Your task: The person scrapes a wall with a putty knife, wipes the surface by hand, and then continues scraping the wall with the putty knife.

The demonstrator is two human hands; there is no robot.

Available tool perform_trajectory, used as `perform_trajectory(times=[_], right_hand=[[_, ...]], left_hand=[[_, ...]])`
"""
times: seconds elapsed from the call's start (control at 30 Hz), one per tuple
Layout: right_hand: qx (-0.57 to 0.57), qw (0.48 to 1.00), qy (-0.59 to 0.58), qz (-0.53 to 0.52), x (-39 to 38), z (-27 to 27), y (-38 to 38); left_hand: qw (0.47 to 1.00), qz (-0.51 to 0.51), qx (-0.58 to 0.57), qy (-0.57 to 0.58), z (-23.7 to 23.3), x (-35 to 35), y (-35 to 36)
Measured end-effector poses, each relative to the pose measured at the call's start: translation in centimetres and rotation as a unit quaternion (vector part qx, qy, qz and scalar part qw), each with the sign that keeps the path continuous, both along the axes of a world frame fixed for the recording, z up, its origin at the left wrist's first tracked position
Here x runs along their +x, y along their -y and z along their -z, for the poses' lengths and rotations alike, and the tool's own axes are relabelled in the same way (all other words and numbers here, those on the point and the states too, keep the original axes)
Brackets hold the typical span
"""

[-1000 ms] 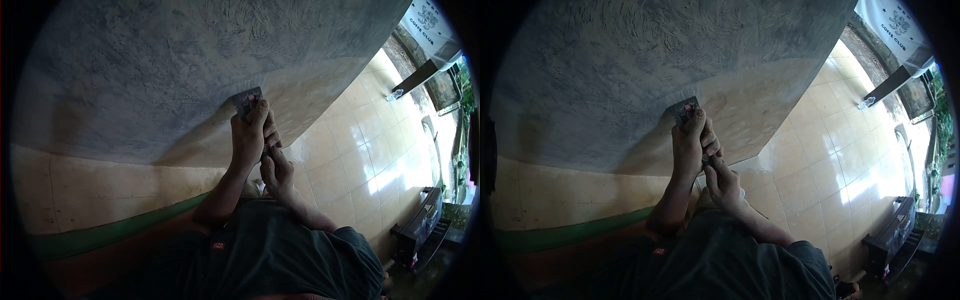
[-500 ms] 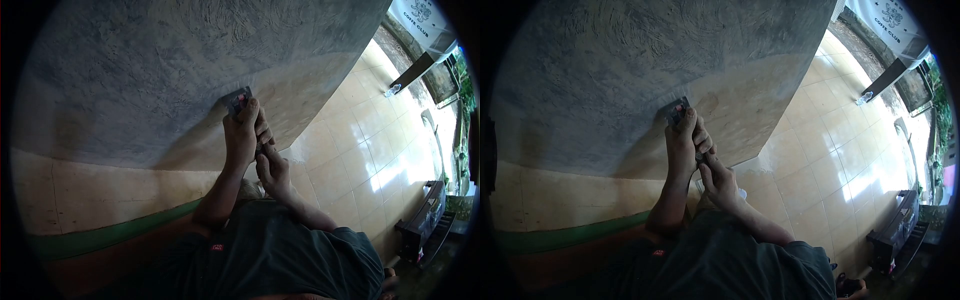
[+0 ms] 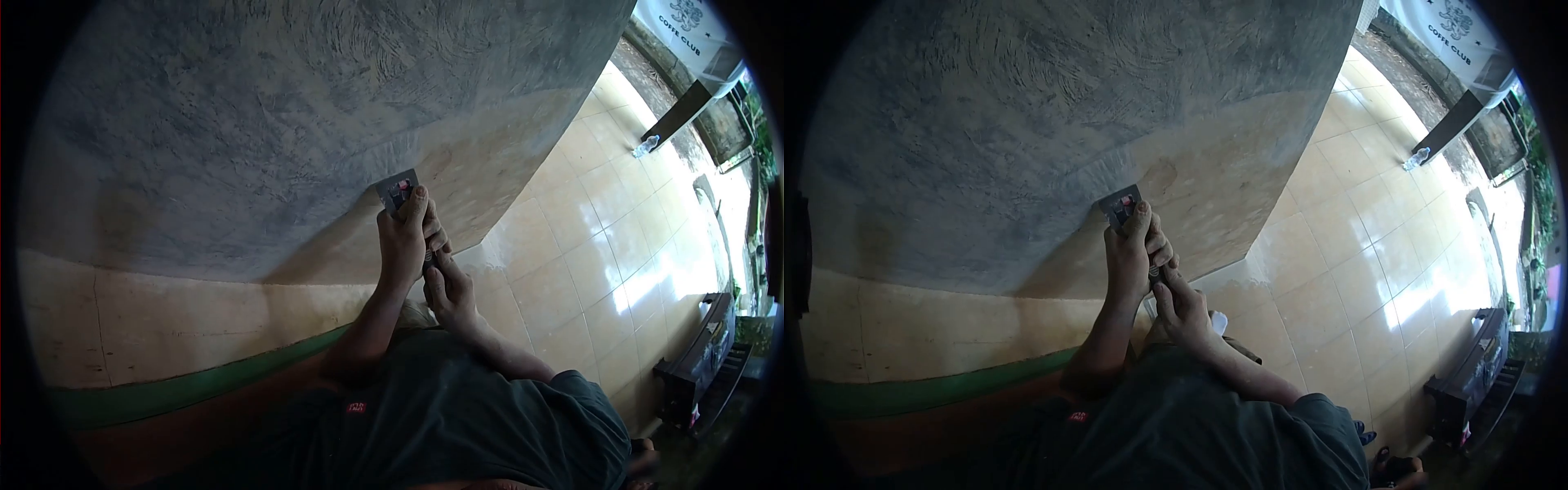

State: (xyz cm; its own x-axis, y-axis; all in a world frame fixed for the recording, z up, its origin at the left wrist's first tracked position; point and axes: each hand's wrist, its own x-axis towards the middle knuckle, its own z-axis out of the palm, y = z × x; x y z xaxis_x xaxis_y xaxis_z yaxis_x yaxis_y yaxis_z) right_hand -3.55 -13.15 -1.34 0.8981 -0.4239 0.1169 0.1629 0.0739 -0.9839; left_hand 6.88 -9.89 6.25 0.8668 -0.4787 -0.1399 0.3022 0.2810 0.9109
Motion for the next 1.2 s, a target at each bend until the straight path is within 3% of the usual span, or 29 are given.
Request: perform_trajectory(times=[0.07,0.13,0.2,0.27,0.43,0.53,0.6,0.8,0.97,1.13,1.2], right_hand=[[-0.022,1.000,-0.001,-0.016,-0.1,0.7,0.2],[0.070,0.993,-0.092,0.006,-0.1,-1.2,0.5],[0.104,0.991,-0.087,0.017,-0.3,-1.1,0.1],[0.048,0.999,-0.010,0.023,-0.5,-1.1,-0.2],[0.050,0.998,-0.015,0.040,0.4,-1.0,-0.1],[0.113,0.993,-0.027,0.024,0.0,-1.8,0.1],[0.051,0.998,-0.026,0.033,-0.4,-1.2,-0.6],[0.133,0.991,-0.001,0.022,0.5,-3.1,0.5],[0.036,0.999,0.007,0.008,-0.4,-0.3,-0.3],[0.069,0.997,-0.014,0.012,-0.1,-1.7,1.1],[0.018,0.999,-0.027,-0.013,-0.4,-1.8,1.3]], left_hand=[[1.000,-0.006,0.018,-0.009,0.4,0.0,0.1],[1.000,0.006,0.011,-0.014,-0.2,0.1,0.5],[1.000,0.024,-0.007,0.002,-0.3,0.3,0.7],[1.000,0.021,-0.007,-0.007,-0.1,-0.1,0.1],[1.000,0.015,0.012,0.000,-1.1,0.5,0.9],[0.999,0.030,0.000,0.017,-1.2,0.1,0.8],[1.000,0.006,0.011,-0.017,-0.7,-0.2,0.0],[0.999,0.031,0.009,0.037,-1.9,0.2,1.0],[1.000,0.006,0.013,-0.006,-0.5,-0.3,0.4],[0.999,0.014,0.003,0.041,-1.7,0.1,1.6],[1.000,0.013,-0.009,0.023,-1.3,-0.2,1.2]])
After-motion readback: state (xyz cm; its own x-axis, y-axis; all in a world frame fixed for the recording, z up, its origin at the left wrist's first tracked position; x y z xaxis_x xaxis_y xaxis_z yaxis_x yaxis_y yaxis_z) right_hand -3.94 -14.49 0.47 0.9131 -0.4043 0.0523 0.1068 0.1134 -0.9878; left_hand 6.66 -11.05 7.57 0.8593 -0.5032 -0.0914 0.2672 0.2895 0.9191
